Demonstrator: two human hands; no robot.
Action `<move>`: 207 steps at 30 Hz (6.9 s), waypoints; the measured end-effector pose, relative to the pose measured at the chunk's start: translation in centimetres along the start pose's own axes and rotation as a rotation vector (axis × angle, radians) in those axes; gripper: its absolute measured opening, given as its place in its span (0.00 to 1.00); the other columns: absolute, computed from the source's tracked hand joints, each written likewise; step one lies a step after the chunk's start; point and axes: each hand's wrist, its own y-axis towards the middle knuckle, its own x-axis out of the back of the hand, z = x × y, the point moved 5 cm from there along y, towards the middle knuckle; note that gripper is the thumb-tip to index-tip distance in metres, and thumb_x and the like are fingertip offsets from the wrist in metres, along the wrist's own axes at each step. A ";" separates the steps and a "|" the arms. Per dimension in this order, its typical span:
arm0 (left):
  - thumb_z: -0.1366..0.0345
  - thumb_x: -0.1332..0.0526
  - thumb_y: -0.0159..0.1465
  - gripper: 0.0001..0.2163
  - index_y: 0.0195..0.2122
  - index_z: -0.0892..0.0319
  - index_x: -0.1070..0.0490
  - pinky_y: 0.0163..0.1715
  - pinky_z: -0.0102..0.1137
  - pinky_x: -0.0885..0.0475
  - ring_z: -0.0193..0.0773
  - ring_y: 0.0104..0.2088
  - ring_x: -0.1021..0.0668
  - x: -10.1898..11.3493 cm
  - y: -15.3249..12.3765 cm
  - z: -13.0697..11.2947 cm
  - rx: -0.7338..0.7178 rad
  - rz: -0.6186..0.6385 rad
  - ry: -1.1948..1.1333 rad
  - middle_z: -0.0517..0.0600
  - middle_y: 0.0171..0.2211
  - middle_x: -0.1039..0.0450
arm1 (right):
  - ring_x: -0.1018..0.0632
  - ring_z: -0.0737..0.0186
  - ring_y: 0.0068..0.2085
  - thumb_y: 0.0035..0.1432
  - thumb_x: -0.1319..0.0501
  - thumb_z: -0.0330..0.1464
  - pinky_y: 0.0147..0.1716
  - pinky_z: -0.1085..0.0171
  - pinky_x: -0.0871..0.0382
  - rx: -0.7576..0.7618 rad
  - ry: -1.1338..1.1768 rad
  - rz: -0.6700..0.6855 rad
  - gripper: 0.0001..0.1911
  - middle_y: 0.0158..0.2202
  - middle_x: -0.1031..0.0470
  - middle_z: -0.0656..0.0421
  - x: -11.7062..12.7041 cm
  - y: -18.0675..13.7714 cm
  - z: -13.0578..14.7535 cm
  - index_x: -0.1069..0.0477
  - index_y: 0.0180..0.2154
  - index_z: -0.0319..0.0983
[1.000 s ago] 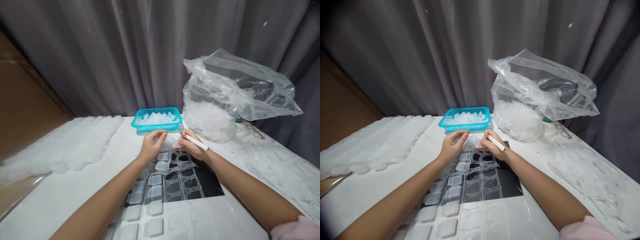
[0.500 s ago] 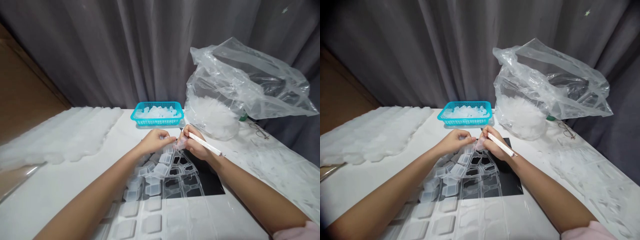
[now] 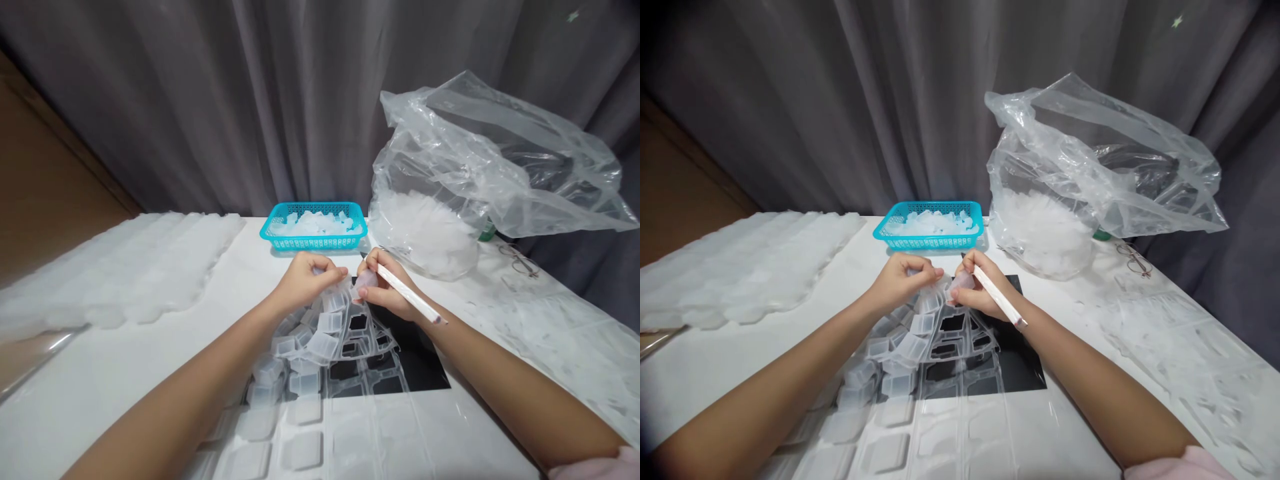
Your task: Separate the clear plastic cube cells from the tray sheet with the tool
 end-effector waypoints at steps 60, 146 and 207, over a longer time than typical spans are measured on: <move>0.53 0.41 0.59 0.18 0.20 0.62 0.27 0.23 0.26 0.36 0.32 0.22 0.28 0.4 -0.3 1.3 -0.123 -0.104 0.273 0.48 0.19 0.27 | 0.32 0.74 0.26 0.48 0.32 0.33 0.36 0.62 0.23 0.182 0.157 0.025 0.23 0.28 0.37 0.65 -2.9 -1.3 4.7 0.50 0.30 0.41; 0.64 0.36 0.59 0.11 0.42 0.59 0.27 0.33 0.30 0.26 0.34 0.32 0.24 -1.0 -2.0 -0.9 -0.631 -0.230 0.494 0.50 0.33 0.27 | 0.23 0.65 0.26 0.57 0.51 0.57 0.19 0.71 0.39 -0.193 -0.377 -0.127 0.27 0.29 0.29 0.59 2.7 0.7 1.6 0.38 0.32 0.39; 0.65 0.42 0.56 0.04 0.27 0.59 0.36 0.34 0.30 0.35 0.35 0.30 0.31 -1.5 -1.3 -0.5 -0.439 0.461 0.302 0.46 0.27 0.33 | 0.39 0.74 0.19 0.50 0.44 0.37 0.18 0.73 0.45 -0.078 -0.460 -0.577 0.13 0.21 0.44 0.67 -0.2 -2.7 -5.9 0.48 0.26 0.40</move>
